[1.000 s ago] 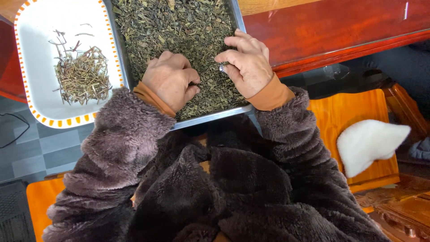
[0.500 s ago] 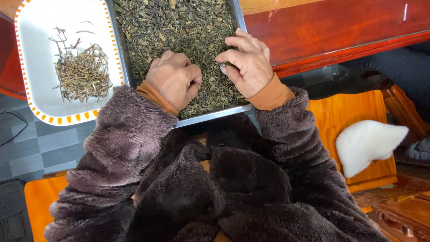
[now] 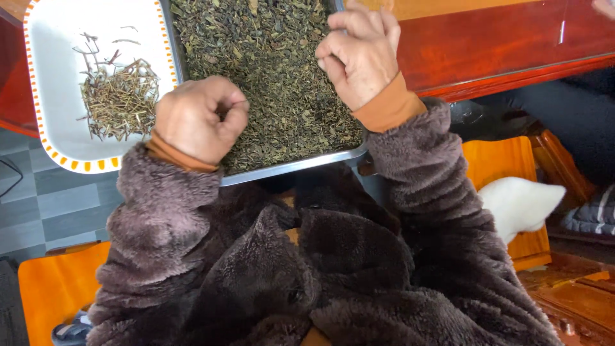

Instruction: Sorting dried tea leaves by manually removing stems and placing them in a separate tray

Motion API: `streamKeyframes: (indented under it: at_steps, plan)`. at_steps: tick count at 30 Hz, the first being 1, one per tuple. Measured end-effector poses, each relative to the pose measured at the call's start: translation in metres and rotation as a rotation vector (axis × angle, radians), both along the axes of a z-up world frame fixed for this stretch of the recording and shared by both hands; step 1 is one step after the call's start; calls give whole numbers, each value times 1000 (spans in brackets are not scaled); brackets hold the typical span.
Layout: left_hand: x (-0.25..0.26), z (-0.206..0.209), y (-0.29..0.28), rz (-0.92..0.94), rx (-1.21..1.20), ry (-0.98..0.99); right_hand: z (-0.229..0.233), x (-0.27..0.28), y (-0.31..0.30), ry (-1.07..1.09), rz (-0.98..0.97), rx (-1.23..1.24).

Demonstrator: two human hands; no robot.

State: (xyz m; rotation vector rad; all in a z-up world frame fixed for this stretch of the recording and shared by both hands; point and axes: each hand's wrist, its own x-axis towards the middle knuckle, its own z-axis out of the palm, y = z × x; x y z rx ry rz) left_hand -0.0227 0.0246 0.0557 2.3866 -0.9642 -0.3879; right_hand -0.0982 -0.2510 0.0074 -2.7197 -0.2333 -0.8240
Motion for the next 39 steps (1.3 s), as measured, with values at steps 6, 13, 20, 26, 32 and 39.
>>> streamKeyframes:
  at_steps: [6,13,20,26,32,39]
  plan:
    - [13,-25,50,10,-504,-359,-11,16,0,153,-188,-292]
    - [41,-65,99,232,-498,-576,-21,16,14,382,-262,-432]
    - [44,-85,109,310,-506,-597,-23,16,30,399,-206,-385]
    - [39,-75,108,278,-607,-639,-38,18,23,336,-101,-248]
    - [33,-72,116,356,-820,-508,-22,12,33,291,101,-5]
    - [35,-79,126,469,-1223,-361,-2,2,44,291,173,186]
